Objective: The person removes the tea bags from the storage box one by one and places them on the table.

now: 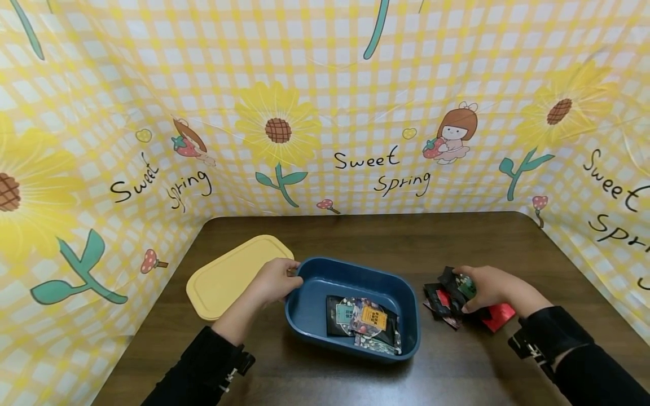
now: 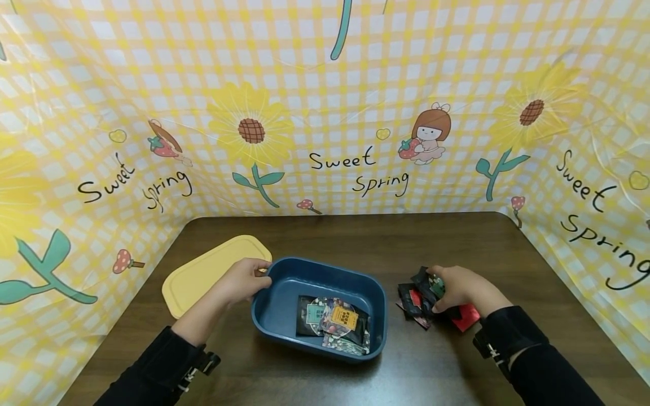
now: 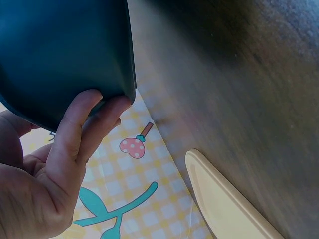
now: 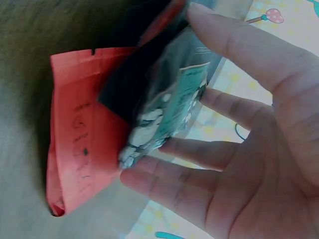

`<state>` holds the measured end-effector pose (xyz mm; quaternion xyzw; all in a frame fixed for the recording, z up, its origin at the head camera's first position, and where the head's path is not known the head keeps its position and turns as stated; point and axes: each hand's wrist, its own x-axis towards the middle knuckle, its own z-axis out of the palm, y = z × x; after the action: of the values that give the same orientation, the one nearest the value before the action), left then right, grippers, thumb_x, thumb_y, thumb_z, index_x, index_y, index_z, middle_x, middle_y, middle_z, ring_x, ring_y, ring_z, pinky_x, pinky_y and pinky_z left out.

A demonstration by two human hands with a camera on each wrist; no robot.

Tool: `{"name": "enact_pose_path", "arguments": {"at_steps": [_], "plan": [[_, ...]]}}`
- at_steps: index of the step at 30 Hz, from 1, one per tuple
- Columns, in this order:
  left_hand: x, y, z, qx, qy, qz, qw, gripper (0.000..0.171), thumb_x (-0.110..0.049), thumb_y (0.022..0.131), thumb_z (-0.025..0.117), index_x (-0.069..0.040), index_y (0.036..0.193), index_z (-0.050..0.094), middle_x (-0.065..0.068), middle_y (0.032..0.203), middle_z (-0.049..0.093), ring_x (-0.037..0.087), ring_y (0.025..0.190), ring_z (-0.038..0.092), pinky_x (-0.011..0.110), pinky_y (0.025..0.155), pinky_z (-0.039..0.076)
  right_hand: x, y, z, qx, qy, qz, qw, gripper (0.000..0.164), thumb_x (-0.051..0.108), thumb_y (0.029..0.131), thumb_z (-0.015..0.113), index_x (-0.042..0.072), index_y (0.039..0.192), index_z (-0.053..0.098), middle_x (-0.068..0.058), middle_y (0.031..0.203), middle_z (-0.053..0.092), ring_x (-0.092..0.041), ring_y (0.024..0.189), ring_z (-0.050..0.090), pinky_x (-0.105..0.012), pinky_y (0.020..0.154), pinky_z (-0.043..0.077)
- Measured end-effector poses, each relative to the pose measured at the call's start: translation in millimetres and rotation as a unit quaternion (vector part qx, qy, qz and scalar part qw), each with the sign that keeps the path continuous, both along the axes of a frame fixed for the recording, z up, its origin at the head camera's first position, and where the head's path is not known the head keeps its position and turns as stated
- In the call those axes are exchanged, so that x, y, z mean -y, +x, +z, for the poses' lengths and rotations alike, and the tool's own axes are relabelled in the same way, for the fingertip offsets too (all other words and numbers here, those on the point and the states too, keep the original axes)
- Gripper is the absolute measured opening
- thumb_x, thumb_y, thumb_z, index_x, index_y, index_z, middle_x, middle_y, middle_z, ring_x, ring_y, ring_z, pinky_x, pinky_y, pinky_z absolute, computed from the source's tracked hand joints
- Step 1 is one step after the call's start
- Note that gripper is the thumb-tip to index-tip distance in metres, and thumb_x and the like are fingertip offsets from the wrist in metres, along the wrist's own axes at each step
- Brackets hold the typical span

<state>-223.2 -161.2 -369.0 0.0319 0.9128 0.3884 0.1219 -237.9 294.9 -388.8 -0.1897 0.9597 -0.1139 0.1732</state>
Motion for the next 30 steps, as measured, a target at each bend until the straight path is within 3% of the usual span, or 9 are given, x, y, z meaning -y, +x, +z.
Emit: {"name": "enact_pose_path", "arguments": {"at_steps": [3,5,8,10,14,18,24,27,30], "plan": [[-0.4,0.2,0.8,0.001,0.0,0.001,1.0,0.041,-0.006,0.099,0.062,0.005,0.138,0.063,0.015,0.106,0.075,0.015,0.063,0.065,0.035,0.061,0.064,9.9,3.4,6.8,-0.037,-0.007,0.004,0.999,0.086,0.028,0.08,0.089,-0.009,0.146,0.049,-0.04,0.138,0.055,-0.058,0.124,0.056,-0.067,0.097,0.052],[-0.8,0.7,1.3,0.001,-0.001,0.0,1.0,0.041,-0.006,0.099,0.062,0.005,0.139,0.063,0.015,0.107,0.075,0.015,0.065,0.066,0.034,0.06,0.063,23.4,6.7,10.6,-0.094,-0.037,0.019,0.995,0.077,0.025,0.082,0.088,-0.008,0.143,0.053,-0.037,0.138,0.057,-0.057,0.124,0.056,-0.066,0.098,0.052],[-1.0,1.1,1.1,-0.002,0.0,-0.001,1.0,0.041,-0.006,0.099,0.063,0.005,0.138,0.063,0.016,0.109,0.076,0.015,0.068,0.067,0.034,0.06,0.063,53.0,12.5,17.2,-0.175,-0.109,0.062,0.977,0.057,0.018,0.088,0.083,-0.005,0.135,0.061,-0.029,0.132,0.062,-0.047,0.119,0.062,-0.06,0.096,0.055],[-1.4,1.3,1.0,-0.005,0.0,-0.002,1.0,0.04,-0.006,0.098,0.063,0.005,0.137,0.064,0.017,0.111,0.076,0.016,0.07,0.069,0.036,0.061,0.064,75.2,16.6,21.5,-0.192,-0.158,0.102,0.963,0.046,0.014,0.091,0.08,-0.002,0.131,0.065,-0.022,0.127,0.066,-0.04,0.113,0.065,-0.054,0.093,0.058],[-3.8,1.6,1.8,-0.014,0.003,-0.006,0.9999,0.039,-0.006,0.097,0.063,0.004,0.135,0.066,0.02,0.116,0.076,0.017,0.072,0.071,0.038,0.062,0.065,116.9,23.5,27.1,-0.118,-0.194,0.18,0.957,0.041,0.015,0.095,0.076,0.002,0.132,0.065,-0.016,0.127,0.066,-0.033,0.111,0.067,-0.045,0.091,0.06],[-7.1,2.5,3.8,-0.017,0.005,-0.011,0.9998,0.04,-0.006,0.096,0.064,0.004,0.135,0.066,0.02,0.118,0.075,0.017,0.074,0.073,0.037,0.061,0.065,147.1,26.5,20.8,-0.041,-0.152,0.223,0.962,0.048,0.018,0.095,0.076,0.004,0.139,0.061,-0.017,0.138,0.06,-0.032,0.121,0.063,-0.045,0.099,0.058],[-8.3,3.3,5.1,-0.008,0.012,-0.006,0.9999,0.041,-0.006,0.097,0.065,0.004,0.136,0.065,0.021,0.123,0.074,0.02,0.084,0.075,0.039,0.065,0.066,164.9,28.8,5.9,0.019,-0.097,0.202,0.974,0.079,0.024,0.085,0.087,0.009,0.153,0.05,-0.019,0.152,0.048,-0.034,0.129,0.057,-0.05,0.104,0.055],[-8.0,3.9,5.8,-0.006,0.012,-0.006,0.9999,0.041,-0.007,0.097,0.065,0.003,0.137,0.065,0.021,0.123,0.074,0.02,0.083,0.075,0.039,0.065,0.066,166.2,29.2,0.0,0.027,-0.085,0.192,0.977,0.09,0.028,0.08,0.092,0.011,0.156,0.046,-0.018,0.155,0.047,-0.037,0.134,0.053,-0.054,0.108,0.053],[-7.1,4.4,6.0,-0.005,0.009,-0.002,0.9999,0.041,-0.006,0.097,0.065,0.003,0.136,0.065,0.02,0.121,0.074,0.018,0.078,0.074,0.039,0.066,0.066,167.5,29.7,-4.9,0.02,-0.069,0.187,0.98,0.091,0.026,0.078,0.093,0.012,0.155,0.048,-0.017,0.153,0.049,-0.035,0.134,0.055,-0.054,0.109,0.053]]}}
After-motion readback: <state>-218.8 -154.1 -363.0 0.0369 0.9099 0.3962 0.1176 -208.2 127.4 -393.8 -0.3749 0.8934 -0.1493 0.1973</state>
